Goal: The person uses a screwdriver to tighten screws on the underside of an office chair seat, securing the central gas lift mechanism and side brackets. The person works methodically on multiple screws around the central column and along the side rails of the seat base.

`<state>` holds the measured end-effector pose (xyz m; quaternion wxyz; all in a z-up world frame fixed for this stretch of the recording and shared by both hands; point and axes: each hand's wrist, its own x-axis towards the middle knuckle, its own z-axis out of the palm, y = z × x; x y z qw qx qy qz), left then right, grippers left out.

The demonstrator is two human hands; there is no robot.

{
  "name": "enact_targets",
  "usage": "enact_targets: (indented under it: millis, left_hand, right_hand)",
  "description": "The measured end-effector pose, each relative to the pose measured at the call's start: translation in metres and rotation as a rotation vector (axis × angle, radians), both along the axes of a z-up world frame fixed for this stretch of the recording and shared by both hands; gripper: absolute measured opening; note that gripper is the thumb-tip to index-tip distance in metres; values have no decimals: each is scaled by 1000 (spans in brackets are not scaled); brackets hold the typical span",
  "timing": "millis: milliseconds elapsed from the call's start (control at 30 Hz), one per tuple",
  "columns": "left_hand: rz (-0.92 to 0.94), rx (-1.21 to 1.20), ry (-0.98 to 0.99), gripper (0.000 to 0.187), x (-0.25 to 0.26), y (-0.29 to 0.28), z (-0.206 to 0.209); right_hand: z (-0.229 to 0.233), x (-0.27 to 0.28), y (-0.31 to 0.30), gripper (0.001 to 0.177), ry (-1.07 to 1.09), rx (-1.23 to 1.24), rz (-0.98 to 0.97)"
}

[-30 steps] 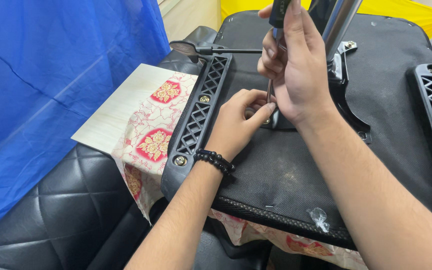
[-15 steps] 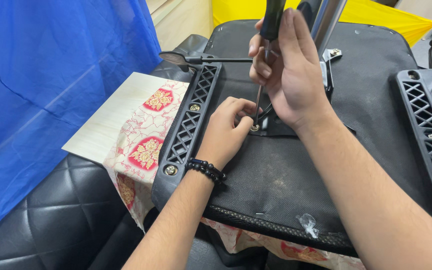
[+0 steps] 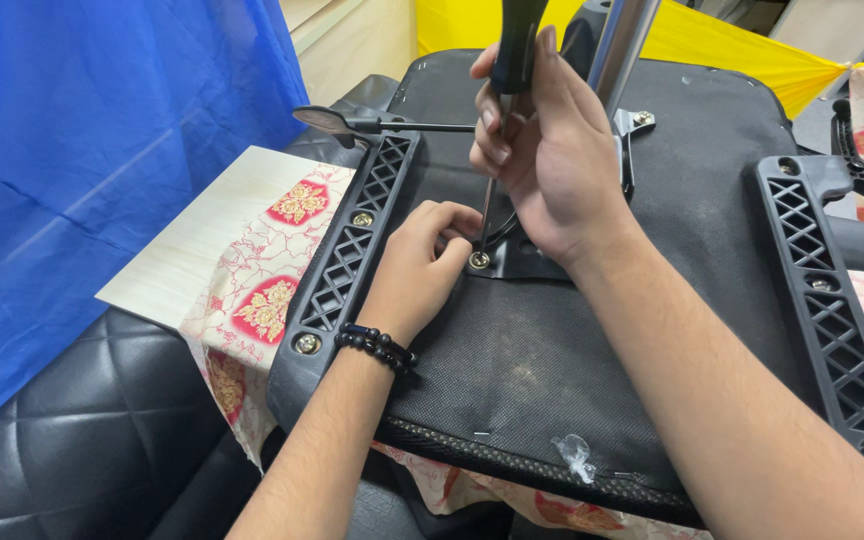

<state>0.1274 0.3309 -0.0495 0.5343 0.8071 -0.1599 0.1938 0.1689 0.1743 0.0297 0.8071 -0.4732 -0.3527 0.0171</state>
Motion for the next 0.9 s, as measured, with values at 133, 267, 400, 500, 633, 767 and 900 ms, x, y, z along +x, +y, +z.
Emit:
enact_targets:
  millis: [133, 267, 400, 500, 633, 767, 900]
  left_hand:
    - [3, 16, 29, 25, -2, 1, 2]
    - [17, 72, 48, 23, -3, -1, 4]
    - [13, 203, 15, 23, -10, 2, 4]
    - [-11, 223, -70, 28, -18, 4, 4]
    - [33, 241, -18, 25, -20, 2, 6]
    - [63, 245, 36, 24, -21, 0, 9]
    - [81, 231, 32, 22, -24, -2, 10]
  right_hand:
    - [1, -4, 5, 44, 15, -17, -104]
    - [2, -4, 2, 44, -4, -42, -114]
    - [0, -2, -1, 49, -54, -12, -24]
    - [0, 0, 0, 43, -19, 33, -10]
    - [-3, 1, 3, 40, -55, 51, -38]
    - [-5, 6, 0, 43, -22, 11, -75]
    - [-4, 13, -1, 52, 23, 72, -4]
